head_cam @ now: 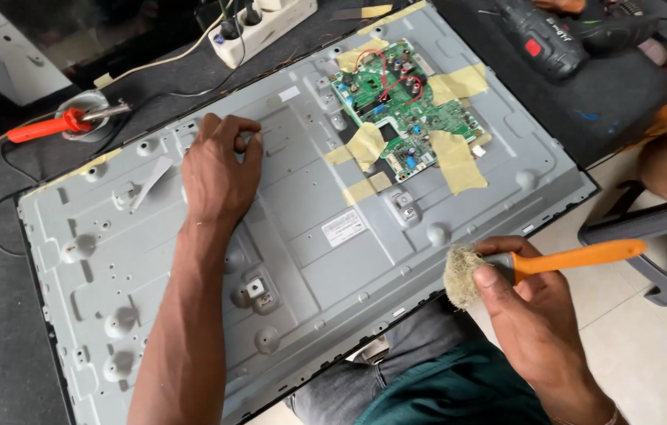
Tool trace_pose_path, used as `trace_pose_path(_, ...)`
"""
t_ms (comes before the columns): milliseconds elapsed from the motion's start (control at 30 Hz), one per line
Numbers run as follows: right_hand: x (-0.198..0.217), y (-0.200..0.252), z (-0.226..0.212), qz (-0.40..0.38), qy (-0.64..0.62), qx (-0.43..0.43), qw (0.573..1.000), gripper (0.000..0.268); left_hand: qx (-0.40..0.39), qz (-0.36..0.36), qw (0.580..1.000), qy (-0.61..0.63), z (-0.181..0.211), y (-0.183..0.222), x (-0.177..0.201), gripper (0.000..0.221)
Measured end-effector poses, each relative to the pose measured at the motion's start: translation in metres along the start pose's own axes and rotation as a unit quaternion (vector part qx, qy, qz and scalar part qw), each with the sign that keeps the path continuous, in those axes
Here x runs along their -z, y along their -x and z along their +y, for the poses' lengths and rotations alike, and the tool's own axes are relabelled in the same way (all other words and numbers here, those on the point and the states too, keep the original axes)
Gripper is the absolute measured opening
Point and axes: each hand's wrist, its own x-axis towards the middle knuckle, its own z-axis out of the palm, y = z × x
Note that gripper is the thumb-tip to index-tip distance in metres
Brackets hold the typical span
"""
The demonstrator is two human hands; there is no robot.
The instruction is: Cleaning the rear panel and internal components of a television using a brush to remove dust.
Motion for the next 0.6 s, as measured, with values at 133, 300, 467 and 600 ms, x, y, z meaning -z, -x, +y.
trace_pose_path(133,-0.001,-0.006,0.0,-0.065,-0.059,-0.032,0.996,0.035,0.014,-0.007,1.0,-0.01,-0.001,0.002,0.001,0.012)
trace_pose_path(300,-0.005,-0.008,0.002,-0.083,-0.042,-0.001,0.996,0.028,0.018,-0.007,1.0,-0.007,-0.001,0.001,0.001,0.012)
trace_pose_path(467,-0.022,-0.006,-0.031,-0.066,0.35,0.397,0.846,0.007,0.017,-0.008,1.0,0.006,-0.001,0.001,0.001,0.012)
trace_pose_path(600,-0.023,-0.017,-0.015,-0.094,0.364,0.474,0.796,0.014,0.021,-0.001,1.0,0.01,-0.001,0.001,0.001,0.012)
